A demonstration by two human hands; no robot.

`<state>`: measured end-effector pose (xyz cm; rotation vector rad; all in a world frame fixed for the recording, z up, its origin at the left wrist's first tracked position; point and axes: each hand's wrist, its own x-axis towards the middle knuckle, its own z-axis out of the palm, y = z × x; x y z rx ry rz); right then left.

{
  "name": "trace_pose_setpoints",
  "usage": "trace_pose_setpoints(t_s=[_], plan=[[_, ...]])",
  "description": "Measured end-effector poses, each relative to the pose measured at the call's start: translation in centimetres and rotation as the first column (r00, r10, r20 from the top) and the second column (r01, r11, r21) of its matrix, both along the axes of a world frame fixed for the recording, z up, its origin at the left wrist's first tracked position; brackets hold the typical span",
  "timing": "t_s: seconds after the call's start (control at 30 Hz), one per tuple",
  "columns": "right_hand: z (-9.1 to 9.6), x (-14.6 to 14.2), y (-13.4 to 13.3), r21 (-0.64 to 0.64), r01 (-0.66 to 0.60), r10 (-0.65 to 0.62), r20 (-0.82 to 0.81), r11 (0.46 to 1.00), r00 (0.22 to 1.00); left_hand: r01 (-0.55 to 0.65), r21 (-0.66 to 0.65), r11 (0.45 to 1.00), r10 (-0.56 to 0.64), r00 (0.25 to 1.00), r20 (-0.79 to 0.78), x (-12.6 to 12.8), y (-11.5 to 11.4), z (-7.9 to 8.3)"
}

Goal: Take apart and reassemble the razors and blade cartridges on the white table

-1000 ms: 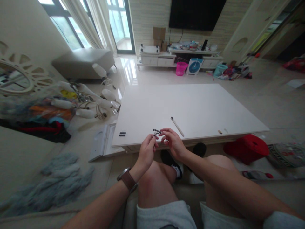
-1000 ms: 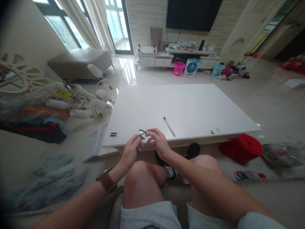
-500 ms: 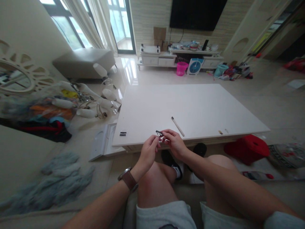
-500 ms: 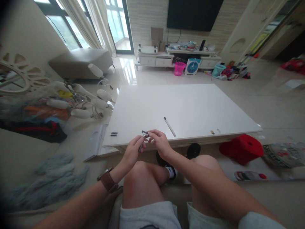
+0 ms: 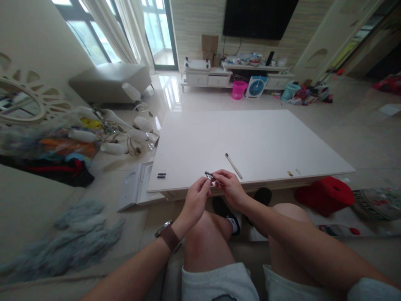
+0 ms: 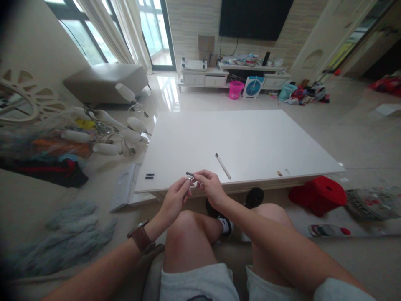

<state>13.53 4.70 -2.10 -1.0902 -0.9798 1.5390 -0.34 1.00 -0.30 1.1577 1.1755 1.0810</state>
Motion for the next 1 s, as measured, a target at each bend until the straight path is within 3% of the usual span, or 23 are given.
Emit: trace_pose_setpoints(t_s=[0.6,1.0], plan=[[0.18,-0.18,-0.09,-0.001,0.001,-0.001,-0.009,1.000,1.000,0.009,0.061,0.998,-0.003,0.995,-0.103,-0.24,0.06,0.10],[0.08,-0.20,0.07,0.005,0.044,-0.043,-0.018,0.999,0.999,-0.009,0.000,1.000,0.009,1.000,0.005,-0.15,-0.10,-0.19]])
